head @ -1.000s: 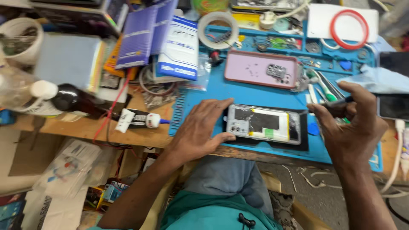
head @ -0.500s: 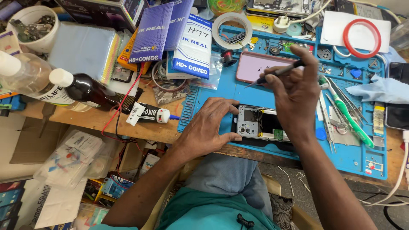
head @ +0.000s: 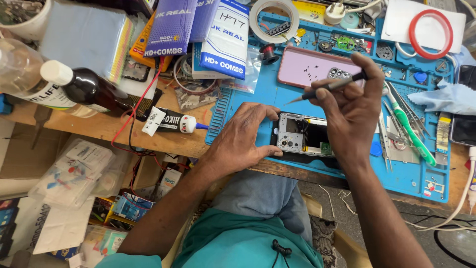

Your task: The person uses a precision screwdriver to remove screws from the internal frame of a disassembled smartphone. They place the removed screws into a compartment on the workbench mat. The person continues to unscrew and remove components from the phone's interior.

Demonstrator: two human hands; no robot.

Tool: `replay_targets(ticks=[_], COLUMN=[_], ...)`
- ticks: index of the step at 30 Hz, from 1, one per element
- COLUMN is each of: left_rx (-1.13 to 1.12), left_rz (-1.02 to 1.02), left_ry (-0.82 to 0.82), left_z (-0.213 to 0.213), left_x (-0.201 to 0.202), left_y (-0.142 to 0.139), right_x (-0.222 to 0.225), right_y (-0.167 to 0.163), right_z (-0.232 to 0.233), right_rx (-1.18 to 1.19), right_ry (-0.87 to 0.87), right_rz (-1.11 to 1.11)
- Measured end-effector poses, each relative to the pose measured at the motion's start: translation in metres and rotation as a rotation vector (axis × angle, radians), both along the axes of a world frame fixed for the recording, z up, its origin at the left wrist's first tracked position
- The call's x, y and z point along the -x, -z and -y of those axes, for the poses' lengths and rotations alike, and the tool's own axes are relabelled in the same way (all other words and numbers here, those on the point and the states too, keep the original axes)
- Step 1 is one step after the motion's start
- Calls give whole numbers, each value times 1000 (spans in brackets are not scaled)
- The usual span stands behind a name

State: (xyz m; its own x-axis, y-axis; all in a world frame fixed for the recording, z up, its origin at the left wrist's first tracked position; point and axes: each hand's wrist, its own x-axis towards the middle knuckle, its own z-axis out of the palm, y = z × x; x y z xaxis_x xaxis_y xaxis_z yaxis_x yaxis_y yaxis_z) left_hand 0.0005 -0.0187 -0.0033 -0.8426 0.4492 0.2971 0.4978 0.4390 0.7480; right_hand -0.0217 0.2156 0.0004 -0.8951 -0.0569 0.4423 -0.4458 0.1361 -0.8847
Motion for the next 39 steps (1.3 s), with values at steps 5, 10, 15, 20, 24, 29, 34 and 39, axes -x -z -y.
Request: replay_targets(ticks=[5,10,15,20,24,29,34,39], left_rx=[-22,-22,-16,-5,15,34,40,58], left_rz=[31,5,24,24,24,47,84,69], left_ry=[2,11,4,6,7,12,11,17], left_z=[0,0,0,0,-1,-2,-2,-1], left_x=[1,1,0,1,2,2,2,2], left_y=[0,0,0,1,3,4,2,1], right_x=[-16,-16,-14,-13,-14,-16,-18,-23], right_y=[5,6,8,8,9,12,12,-4], right_z=[-4,-3,-3,-4,-4,-5,-5,6], right_rx=[148,177,177,172,155,128,95,-193], right_ry=[-7,4,4,1,9,23,25,46], right_rz=[104,125,135,144,131,103,65,-76])
